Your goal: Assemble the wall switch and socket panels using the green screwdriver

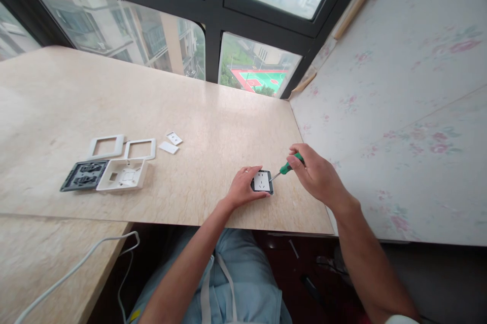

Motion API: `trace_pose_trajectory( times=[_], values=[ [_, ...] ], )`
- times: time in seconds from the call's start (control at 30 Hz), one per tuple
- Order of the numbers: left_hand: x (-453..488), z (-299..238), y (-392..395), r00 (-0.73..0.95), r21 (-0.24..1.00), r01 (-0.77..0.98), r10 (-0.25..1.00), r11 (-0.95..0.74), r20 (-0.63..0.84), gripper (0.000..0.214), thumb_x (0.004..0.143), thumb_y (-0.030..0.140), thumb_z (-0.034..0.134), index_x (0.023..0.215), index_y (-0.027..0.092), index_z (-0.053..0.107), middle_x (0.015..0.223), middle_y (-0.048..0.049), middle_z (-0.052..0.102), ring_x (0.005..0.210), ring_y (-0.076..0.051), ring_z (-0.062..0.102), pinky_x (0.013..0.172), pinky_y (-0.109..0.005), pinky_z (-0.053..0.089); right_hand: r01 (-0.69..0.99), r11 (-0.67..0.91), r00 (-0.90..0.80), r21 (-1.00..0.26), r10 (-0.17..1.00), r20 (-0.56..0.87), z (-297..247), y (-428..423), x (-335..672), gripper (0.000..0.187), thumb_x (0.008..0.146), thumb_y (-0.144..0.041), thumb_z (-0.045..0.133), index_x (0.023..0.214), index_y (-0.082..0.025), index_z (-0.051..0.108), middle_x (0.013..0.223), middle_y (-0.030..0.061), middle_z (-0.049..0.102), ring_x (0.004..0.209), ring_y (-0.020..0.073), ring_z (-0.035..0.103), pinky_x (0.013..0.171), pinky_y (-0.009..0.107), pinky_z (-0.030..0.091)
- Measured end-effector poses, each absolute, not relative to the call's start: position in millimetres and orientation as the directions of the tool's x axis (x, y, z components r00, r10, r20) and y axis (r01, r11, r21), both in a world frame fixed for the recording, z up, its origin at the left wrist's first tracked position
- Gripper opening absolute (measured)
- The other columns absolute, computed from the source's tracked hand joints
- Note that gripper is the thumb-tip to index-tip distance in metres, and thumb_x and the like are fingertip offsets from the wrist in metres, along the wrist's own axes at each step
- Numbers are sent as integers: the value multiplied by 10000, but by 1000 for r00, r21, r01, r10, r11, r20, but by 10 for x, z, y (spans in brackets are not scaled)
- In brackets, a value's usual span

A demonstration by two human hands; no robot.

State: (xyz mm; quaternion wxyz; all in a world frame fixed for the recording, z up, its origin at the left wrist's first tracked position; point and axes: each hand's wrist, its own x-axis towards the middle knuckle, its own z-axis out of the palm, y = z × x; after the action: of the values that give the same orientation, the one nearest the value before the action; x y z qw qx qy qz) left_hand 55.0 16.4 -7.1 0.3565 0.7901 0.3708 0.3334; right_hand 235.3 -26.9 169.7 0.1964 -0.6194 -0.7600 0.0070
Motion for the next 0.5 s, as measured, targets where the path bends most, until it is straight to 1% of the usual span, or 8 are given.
trace_pose_trajectory(
  times=[0.03, 0.1, 0.17, 0.2, 0.27, 0.33, 0.4, 0.5],
  values=[
    [551, -77, 164, 502, 809, 347, 823, -474, 267, 859, 655, 521, 840, 1391, 270, 474, 1324, -101, 604, 1229, -326, 521, 1055, -497, 409, 903, 258, -182, -345, 954, 237, 1717, -291, 2360, 288, 997, -413, 426, 1190, -232, 538, 1061, 86, 702, 842, 210, 695, 681, 316, 516],
    [554, -87, 164, 500, 806, 343, 820, -482, 278, 861, 656, 522, 840, 1390, 257, 475, 1323, -105, 606, 1228, -323, 522, 1055, -490, 410, 830, 268, -245, -489, 963, 113, 1755, -336, 2375, 318, 969, -330, 469, 1276, -251, 494, 1174, 88, 678, 949, 211, 701, 775, 347, 550],
    [554, -92, 163, 502, 803, 339, 816, -491, 288, 863, 657, 525, 840, 1388, 246, 476, 1323, -108, 606, 1228, -321, 521, 1055, -484, 410, 783, 249, -277, -569, 960, 39, 1785, -371, 2377, 313, 948, -307, 498, 1256, -256, 511, 1188, 87, 682, 975, 212, 701, 777, 345, 563],
    [553, -93, 162, 502, 801, 338, 815, -494, 291, 861, 658, 526, 839, 1387, 246, 477, 1324, -108, 607, 1228, -321, 522, 1053, -483, 412, 779, 233, -267, -582, 963, 29, 1796, -381, 2368, 278, 942, -311, 509, 1213, -252, 537, 1159, 84, 697, 949, 209, 707, 754, 335, 564],
    [551, -93, 162, 501, 800, 338, 815, -495, 292, 854, 660, 527, 837, 1385, 253, 480, 1320, -106, 609, 1228, -323, 523, 1047, -484, 416, 814, 193, -198, -548, 979, 49, 1809, -388, 2333, 192, 930, -335, 538, 1090, -239, 586, 1005, 59, 735, 817, 195, 714, 674, 308, 548],
    [550, -94, 163, 497, 801, 340, 817, -492, 291, 848, 660, 523, 837, 1383, 259, 483, 1317, -103, 611, 1225, -324, 526, 1045, -484, 417, 878, 146, -115, -456, 989, 95, 1807, -377, 2283, 171, 915, -392, 574, 977, -234, 601, 815, 23, 731, 667, 183, 691, 596, 289, 507],
    [549, -98, 165, 497, 801, 342, 818, -492, 290, 847, 661, 519, 838, 1384, 257, 483, 1318, -103, 610, 1226, -323, 526, 1047, -484, 416, 923, 98, -46, -373, 988, 146, 1792, -354, 2235, 266, 895, -496, 598, 899, -230, 590, 699, 11, 704, 581, 187, 668, 540, 284, 466],
    [550, -107, 170, 497, 800, 343, 818, -493, 290, 859, 654, 522, 841, 1387, 254, 481, 1326, -105, 605, 1232, -327, 523, 1051, -492, 413, 947, 10, 61, -322, 976, 209, 1761, -315, 2187, 446, 857, -668, 565, 820, -224, 545, 578, 15, 653, 485, 200, 641, 475, 285, 411]
  ],
)
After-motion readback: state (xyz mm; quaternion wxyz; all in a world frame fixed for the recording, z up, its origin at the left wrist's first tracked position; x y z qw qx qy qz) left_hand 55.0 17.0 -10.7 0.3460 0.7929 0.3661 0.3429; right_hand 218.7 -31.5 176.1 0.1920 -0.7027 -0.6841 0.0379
